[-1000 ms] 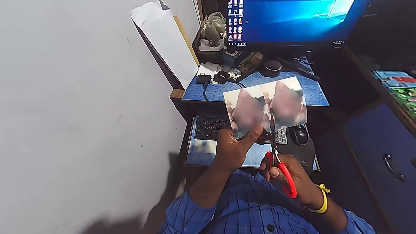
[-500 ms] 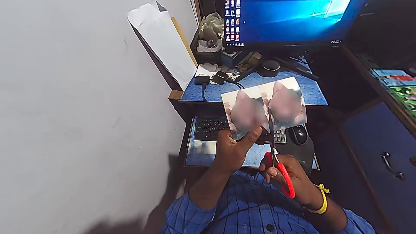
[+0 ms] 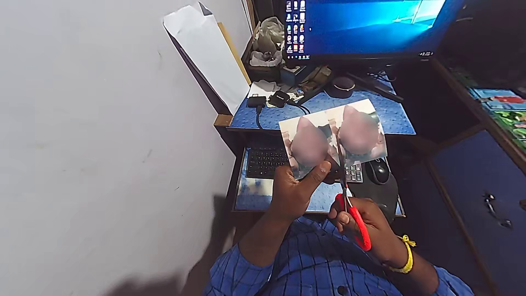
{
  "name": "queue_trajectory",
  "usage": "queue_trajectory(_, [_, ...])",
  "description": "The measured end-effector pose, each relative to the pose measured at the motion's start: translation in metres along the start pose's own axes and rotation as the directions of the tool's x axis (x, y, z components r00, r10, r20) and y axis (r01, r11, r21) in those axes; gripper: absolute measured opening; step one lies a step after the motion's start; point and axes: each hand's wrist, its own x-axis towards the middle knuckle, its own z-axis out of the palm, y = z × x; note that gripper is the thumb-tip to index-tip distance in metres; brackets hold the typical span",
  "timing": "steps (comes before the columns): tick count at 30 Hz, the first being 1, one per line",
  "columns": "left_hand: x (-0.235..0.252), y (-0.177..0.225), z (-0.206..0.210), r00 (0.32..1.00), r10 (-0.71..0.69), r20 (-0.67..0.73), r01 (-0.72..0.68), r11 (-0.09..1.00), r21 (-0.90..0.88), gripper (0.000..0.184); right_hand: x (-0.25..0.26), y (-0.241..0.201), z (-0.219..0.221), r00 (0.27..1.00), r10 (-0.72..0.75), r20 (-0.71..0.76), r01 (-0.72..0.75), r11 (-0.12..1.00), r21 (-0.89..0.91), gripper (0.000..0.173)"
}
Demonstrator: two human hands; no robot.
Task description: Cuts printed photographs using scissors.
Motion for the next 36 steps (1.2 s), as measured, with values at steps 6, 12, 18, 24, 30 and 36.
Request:
queue_trajectory(6, [-0.001,-0.001,-0.001,1.0,0.008,0.0,-0.008,1.0,-0.016,0.018,0.0,0.0,0.003,1.0,-0.002,-0.021,0.002,1.0,-0.004,0.047])
queue_trajectory(12, [-0.001,-0.001,-0.001,1.0,0.007,-0.009,-0.007,1.0,-0.026,0.018,0.001,0.004,0.004,1.0,-0.016,-0.024,0.016,1.0,0.017,0.047])
queue_trajectory(18, [-0.001,0.0,-0.001,1.0,0.011,-0.017,-0.011,1.0,-0.027,0.019,0.0,0.006,0.005,1.0,-0.022,-0.016,0.022,0.998,0.052,0.044])
queue_trajectory(24, [-0.001,-0.002,-0.001,0.999,0.013,-0.037,-0.014,1.0,-0.023,0.019,0.001,0.009,0.005,1.0,-0.018,-0.02,0.019,0.998,0.053,0.044])
queue_trajectory(30, [-0.001,-0.003,-0.002,0.998,0.019,-0.052,-0.02,1.0,-0.011,0.017,0.002,0.011,0.006,0.999,-0.023,-0.026,0.024,0.999,0.043,0.043])
queue_trajectory(36, [-0.001,-0.002,-0.002,0.998,0.029,-0.059,-0.03,1.0,-0.004,0.02,0.001,0.013,0.007,0.998,-0.036,-0.044,0.036,0.999,0.012,0.043])
